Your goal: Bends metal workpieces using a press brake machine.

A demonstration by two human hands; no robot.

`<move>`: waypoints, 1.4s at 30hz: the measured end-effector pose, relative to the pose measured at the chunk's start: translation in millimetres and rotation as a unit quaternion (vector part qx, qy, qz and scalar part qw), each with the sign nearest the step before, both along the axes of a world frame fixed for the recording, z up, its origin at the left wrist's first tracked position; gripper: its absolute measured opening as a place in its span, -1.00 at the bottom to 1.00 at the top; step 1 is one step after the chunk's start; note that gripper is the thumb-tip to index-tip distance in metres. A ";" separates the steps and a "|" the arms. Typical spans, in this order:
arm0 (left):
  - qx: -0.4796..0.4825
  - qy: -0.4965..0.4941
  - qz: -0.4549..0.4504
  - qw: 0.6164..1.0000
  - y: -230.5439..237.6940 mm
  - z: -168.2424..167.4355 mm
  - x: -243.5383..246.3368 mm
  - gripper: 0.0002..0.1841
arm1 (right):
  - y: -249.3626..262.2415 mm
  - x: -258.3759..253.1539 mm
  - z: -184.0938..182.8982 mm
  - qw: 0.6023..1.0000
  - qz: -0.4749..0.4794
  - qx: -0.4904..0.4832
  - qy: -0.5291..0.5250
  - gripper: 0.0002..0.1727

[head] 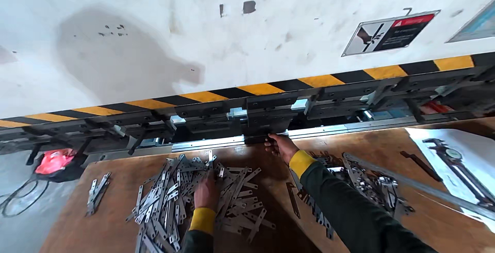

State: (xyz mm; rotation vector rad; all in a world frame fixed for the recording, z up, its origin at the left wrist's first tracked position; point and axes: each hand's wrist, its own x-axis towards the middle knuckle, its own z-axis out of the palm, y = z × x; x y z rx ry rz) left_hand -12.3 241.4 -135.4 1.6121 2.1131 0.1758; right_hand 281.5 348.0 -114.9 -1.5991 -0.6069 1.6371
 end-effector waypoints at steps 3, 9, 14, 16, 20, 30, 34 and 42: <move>0.102 -0.255 0.087 0.958 -11.8 -3.0 3.2 -0.54 | -1.2 -0.8 0.9 1.000 -0.003 0.003 -0.002 -0.63; 0.157 -0.439 0.158 0.870 -42.2 16.5 30.4 -0.81 | 0.4 -3.7 3.3 1.000 -0.014 -0.014 -0.021 -0.66; 0.182 -0.492 0.136 0.840 -61.9 24.1 33.9 -0.86 | -2.5 -15.0 2.7 0.998 -0.054 -0.009 -0.036 -0.69; 0.183 -0.533 0.143 0.814 -67.5 29.8 34.0 -0.88 | -3.4 -17.7 2.6 0.996 -0.077 -0.008 -0.032 -0.69; 0.161 -0.669 0.184 0.702 -78.7 43.5 36.6 -0.88 | -7.0 -11.0 -2.4 0.988 -0.149 -0.006 -0.031 -0.67; 0.117 -0.903 -0.204 0.360 -86.5 50.9 39.3 -0.81 | -80.6 66.4 -16.2 0.924 -0.358 0.111 0.074 -0.72; 0.098 -0.888 -0.216 0.394 -79.0 48.0 46.1 -0.82 | -142.2 77.0 -23.9 0.910 -0.383 0.112 0.110 -0.63; 0.046 -0.479 -0.191 0.855 -76.5 28.6 92.1 -0.71 | -216.2 44.7 -0.8 0.981 0.006 0.191 -0.045 -0.56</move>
